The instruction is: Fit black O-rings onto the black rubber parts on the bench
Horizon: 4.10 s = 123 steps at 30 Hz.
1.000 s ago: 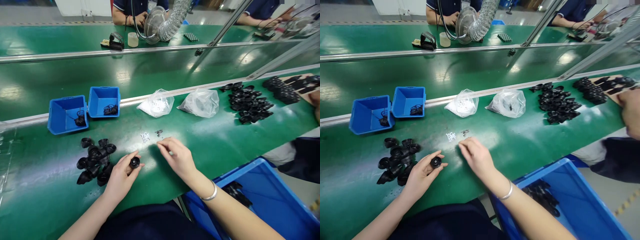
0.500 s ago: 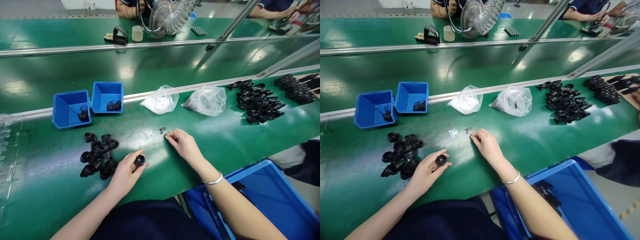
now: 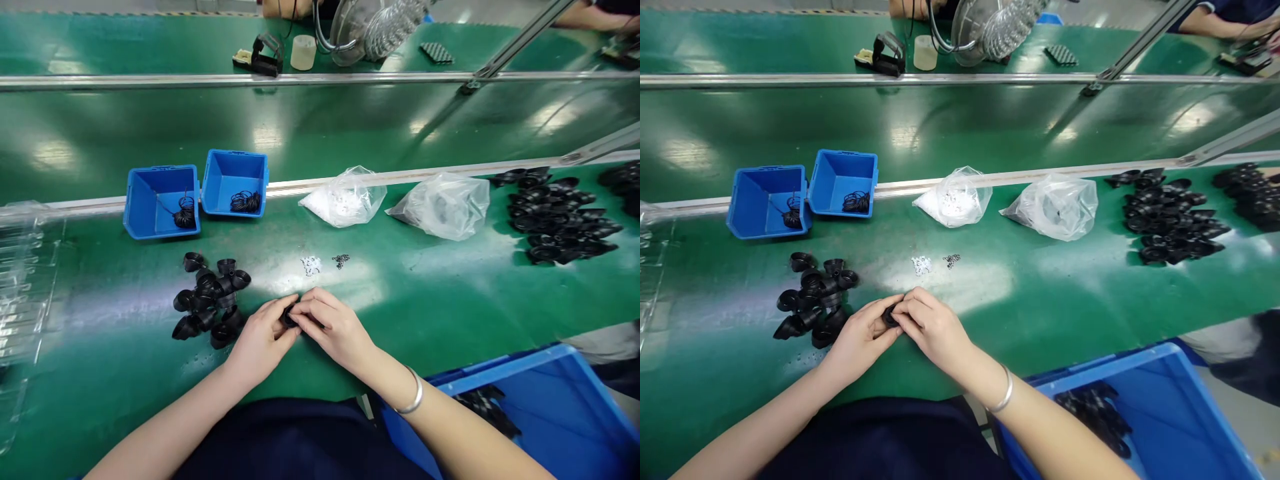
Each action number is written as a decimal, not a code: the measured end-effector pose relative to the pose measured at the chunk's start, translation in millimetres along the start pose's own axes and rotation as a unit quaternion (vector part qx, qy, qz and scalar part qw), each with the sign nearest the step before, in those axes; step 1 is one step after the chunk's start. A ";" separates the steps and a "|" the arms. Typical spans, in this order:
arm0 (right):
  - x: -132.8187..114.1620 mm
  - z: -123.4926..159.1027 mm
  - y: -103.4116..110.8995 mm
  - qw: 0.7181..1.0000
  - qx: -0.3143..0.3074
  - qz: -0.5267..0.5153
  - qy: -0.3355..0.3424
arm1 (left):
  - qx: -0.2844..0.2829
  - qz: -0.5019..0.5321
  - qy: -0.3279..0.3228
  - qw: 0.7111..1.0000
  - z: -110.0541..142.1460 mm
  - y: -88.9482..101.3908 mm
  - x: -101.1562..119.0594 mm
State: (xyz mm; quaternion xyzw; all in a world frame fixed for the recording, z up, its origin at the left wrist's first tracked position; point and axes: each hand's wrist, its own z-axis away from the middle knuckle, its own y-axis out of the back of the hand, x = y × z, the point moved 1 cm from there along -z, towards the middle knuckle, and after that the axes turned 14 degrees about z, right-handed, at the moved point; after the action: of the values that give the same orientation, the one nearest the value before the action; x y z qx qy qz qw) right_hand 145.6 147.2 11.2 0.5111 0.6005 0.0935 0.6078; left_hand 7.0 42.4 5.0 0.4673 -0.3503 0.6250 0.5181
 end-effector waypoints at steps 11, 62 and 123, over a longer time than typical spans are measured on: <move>-5.3 9.3 -1.9 0.993 0.017 0.100 0.055 | -0.008 -0.021 0.000 1.000 -2.9 0.0 6.6; -11.3 25.8 -2.4 0.967 -0.074 0.220 0.110 | -0.011 0.153 0.027 0.988 -3.9 -1.5 -7.1; 16.8 16.9 8.1 0.990 0.133 -0.029 -0.043 | -0.064 0.366 0.128 0.919 -1.5 0.9 18.3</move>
State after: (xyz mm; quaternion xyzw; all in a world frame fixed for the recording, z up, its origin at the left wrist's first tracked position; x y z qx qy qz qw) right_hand 168.0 154.5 2.4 0.5738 0.5951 -0.0270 0.5621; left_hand 5.3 49.5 21.9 0.1886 -0.4670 0.8017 0.3218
